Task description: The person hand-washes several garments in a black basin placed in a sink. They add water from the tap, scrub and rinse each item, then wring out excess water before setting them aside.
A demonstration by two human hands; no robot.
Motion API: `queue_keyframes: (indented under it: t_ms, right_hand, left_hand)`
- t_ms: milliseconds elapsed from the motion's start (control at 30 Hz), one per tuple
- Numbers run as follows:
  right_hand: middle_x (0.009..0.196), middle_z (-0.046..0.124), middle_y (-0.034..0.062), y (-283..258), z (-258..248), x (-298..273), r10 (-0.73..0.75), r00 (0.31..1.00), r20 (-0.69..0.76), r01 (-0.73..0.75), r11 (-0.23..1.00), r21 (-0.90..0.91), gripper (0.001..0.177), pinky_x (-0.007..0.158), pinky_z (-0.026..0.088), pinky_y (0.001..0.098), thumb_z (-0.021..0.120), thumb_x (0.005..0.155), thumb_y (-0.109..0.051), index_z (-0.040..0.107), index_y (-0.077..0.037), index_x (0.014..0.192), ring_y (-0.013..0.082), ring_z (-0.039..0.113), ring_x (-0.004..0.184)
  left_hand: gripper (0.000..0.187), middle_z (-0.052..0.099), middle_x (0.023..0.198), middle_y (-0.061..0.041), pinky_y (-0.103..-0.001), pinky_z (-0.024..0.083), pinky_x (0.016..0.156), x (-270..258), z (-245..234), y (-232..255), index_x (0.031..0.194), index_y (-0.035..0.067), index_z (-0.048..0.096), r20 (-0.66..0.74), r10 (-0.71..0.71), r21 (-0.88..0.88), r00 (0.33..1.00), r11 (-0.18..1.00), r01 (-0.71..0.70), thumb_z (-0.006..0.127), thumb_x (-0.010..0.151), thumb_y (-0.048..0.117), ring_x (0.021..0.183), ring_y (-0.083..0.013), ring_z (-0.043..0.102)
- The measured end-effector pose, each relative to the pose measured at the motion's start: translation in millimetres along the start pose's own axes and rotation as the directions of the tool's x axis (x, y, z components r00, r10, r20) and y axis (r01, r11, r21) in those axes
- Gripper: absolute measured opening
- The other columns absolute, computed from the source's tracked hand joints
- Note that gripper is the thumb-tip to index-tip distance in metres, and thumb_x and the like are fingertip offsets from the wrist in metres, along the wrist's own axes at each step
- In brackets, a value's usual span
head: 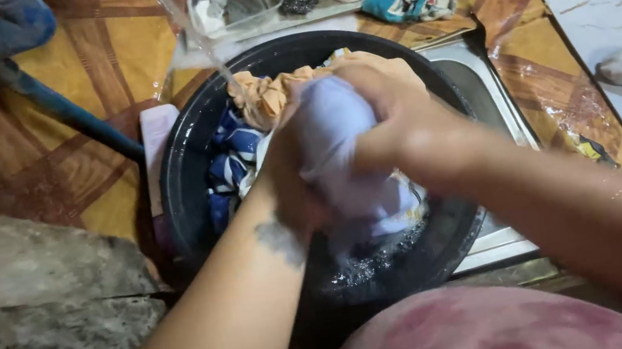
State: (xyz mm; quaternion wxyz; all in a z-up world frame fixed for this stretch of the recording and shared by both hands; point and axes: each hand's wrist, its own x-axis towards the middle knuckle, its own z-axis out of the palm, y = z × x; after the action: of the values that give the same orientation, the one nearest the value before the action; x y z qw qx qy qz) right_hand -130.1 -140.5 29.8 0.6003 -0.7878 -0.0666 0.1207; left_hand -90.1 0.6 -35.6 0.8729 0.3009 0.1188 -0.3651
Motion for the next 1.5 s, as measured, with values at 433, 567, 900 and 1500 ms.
queue_keyframes:
  t_ms: [433, 567, 900, 1500]
  right_hand:
    - [0.142, 0.044, 0.0229, 102, -11, 18, -0.283, 0.959, 0.014, 0.199, 0.636, -0.745, 0.079, 0.105, 0.043, 0.0538, 0.083, 0.061, -0.030, 0.051, -0.011, 0.131, 0.0418, 0.048, 0.128]
    - [0.172, 0.006, 0.0146, 71, 11, -8, 0.314, 0.942, 0.121, 0.032, 0.276, -0.961, 0.128, 0.114, 0.018, 0.0697, 0.090, 0.060, -0.056, 0.018, -0.029, 0.162, 0.0431, 0.012, 0.152]
    - [0.181, -0.001, -0.0014, 168, 32, 16, 0.622, 0.627, 0.470, 0.267, 0.395, -0.879, 0.058, 0.112, 0.016, 0.0791, 0.034, 0.101, -0.070, 0.050, -0.043, 0.151, 0.0331, 0.004, 0.163]
    - [0.118, 0.078, 0.0097, 150, -8, 43, 0.422, 0.756, 0.501, -0.270, 0.898, -0.349, 0.058, 0.093, 0.055, 0.0366, 0.077, 0.077, -0.021, 0.067, -0.009, 0.133, 0.0197, 0.070, 0.104]
  left_hand:
    - [0.038, 0.074, 0.100, -0.019, -0.045, 0.056, 0.071, 0, -76, -34, 0.104, 0.008, 0.071, -0.297, 0.407, 0.914, 0.864, 0.383, 0.134, 0.071, 0.081, 0.038, 0.085, -0.0301, 0.072]
    - [0.080, 0.063, 0.131, -0.020, -0.045, 0.049, 0.102, -18, -80, -35, 0.146, 0.024, 0.038, -0.290, 0.297, 0.907, 0.910, -0.217, 0.360, 0.074, 0.078, 0.049, 0.120, -0.0394, 0.062]
    - [0.092, 0.016, 0.168, -0.012, -0.070, 0.015, 0.113, -28, -54, -49, 0.163, 0.032, -0.009, -0.477, 0.210, 0.640, 0.854, -0.584, 0.500, 0.051, 0.097, 0.053, 0.154, -0.0333, 0.014]
    - [0.038, 0.072, 0.130, -0.009, -0.059, 0.041, 0.105, 26, -117, -68, 0.133, 0.023, 0.066, -0.273, 0.375, 0.731, 0.886, -0.518, 0.444, 0.048, 0.099, 0.022, 0.124, -0.0315, 0.066]
